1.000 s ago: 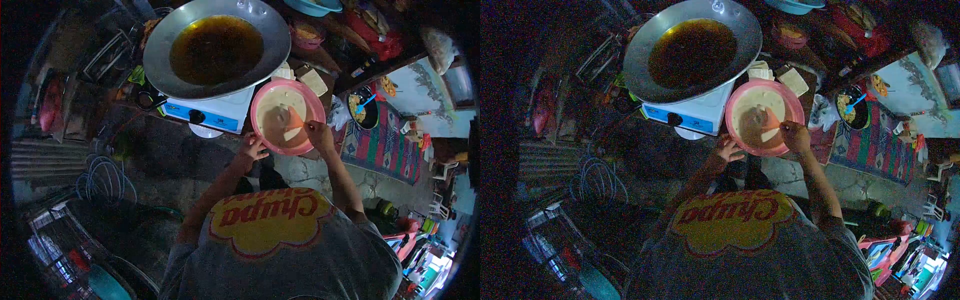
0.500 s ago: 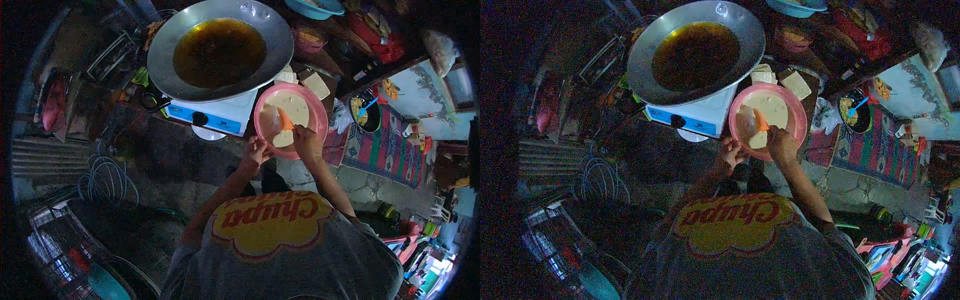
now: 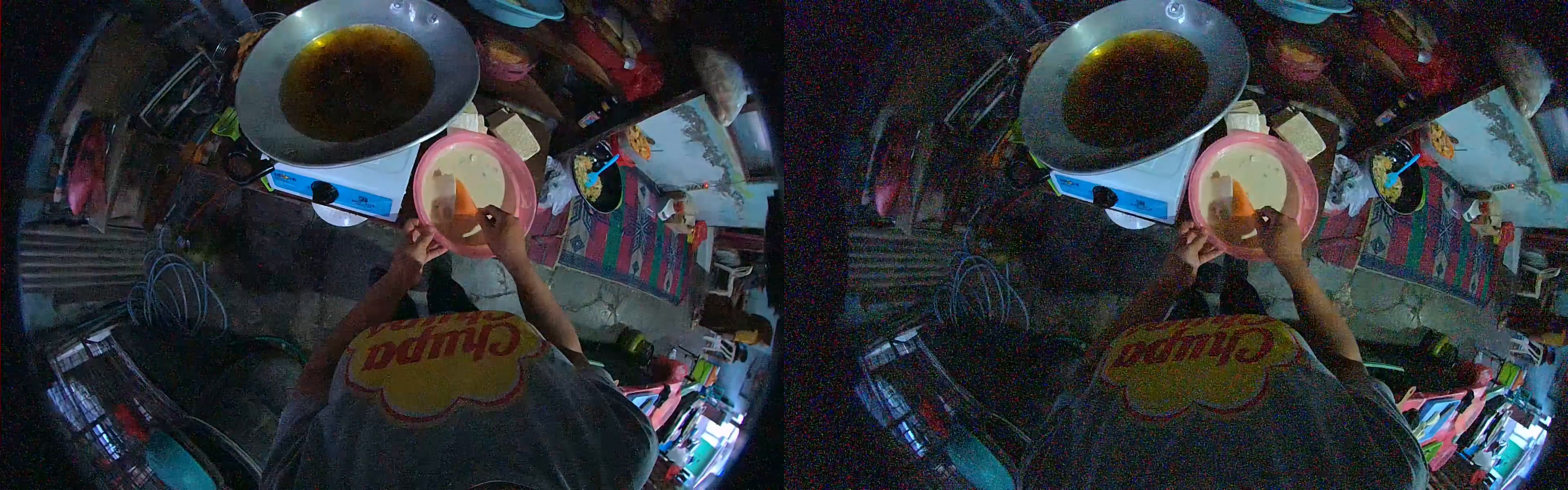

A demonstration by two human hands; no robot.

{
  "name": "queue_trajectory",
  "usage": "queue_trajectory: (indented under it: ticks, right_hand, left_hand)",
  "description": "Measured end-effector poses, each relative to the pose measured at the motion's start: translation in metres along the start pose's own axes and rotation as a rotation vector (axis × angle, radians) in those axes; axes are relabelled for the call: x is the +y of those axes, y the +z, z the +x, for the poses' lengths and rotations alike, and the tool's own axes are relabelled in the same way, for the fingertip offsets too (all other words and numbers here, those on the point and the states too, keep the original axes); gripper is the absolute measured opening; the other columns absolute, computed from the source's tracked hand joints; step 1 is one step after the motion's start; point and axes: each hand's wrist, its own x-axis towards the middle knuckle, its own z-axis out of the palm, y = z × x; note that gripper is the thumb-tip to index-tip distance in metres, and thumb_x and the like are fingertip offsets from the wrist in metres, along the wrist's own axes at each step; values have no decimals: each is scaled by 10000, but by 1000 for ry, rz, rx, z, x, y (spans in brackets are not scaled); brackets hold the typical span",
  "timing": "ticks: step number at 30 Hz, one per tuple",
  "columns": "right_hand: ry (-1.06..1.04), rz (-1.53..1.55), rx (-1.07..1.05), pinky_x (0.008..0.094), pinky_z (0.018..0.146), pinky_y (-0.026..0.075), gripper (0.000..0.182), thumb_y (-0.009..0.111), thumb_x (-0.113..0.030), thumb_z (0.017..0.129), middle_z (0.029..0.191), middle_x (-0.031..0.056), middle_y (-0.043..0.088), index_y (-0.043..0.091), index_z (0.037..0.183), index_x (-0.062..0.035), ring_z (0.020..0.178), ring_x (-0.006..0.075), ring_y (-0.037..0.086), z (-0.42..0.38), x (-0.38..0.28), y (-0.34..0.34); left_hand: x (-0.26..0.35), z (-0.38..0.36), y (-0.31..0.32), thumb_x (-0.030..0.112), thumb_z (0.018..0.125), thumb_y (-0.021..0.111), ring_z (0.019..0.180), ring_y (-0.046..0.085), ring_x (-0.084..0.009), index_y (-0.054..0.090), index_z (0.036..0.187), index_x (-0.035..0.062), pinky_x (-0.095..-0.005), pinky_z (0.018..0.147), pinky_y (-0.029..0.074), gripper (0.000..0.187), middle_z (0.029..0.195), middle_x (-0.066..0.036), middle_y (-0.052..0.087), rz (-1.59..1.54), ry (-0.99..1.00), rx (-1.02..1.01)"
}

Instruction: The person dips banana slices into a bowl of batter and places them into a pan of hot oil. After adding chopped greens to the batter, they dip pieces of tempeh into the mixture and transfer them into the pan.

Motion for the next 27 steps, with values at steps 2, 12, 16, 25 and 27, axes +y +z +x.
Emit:
queue_trajectory:
  ticks: [2,12,16,25,27]
  right_hand:
    - [-37,97,-6,334,527,445,148,546,-174,743,675,141,580,590,823,-59,579,254,574,5,23,3]
    - [20,-47,-28,324,519,455,152,533,-203,765,718,108,587,594,859,-99,583,240,581,-13,-16,-25]
    - [-202,-172,141,354,508,462,149,528,-221,765,722,104,589,590,849,-114,569,266,577,-22,-23,-25]
    - [-166,-118,-151,347,523,465,166,529,-217,760,724,104,595,577,860,-93,578,251,587,-9,-1,-39]
    - [-96,57,-307,315,555,461,180,534,-194,757,732,127,590,565,890,-78,591,195,583,1,13,-43]
  left_hand:
    - [-2,2,-2,163,835,442,881,483,-213,276,1056,89,-412,818,429,286,970,-83,387,-26,-14,-6]
    - [-10,8,0,80,806,442,951,457,-219,273,1110,94,-404,797,457,347,1044,-97,365,57,11,-4]
    - [-4,4,11,81,793,452,931,467,-203,313,1098,91,-395,768,475,335,1018,-93,394,57,-8,66]
    - [-30,-2,11,127,795,478,876,499,-170,352,1104,70,-313,705,465,338,946,-60,461,65,216,49]
    - [-25,-16,25,135,797,485,875,497,-163,354,1113,66,-307,713,457,349,954,-69,469,14,232,73]
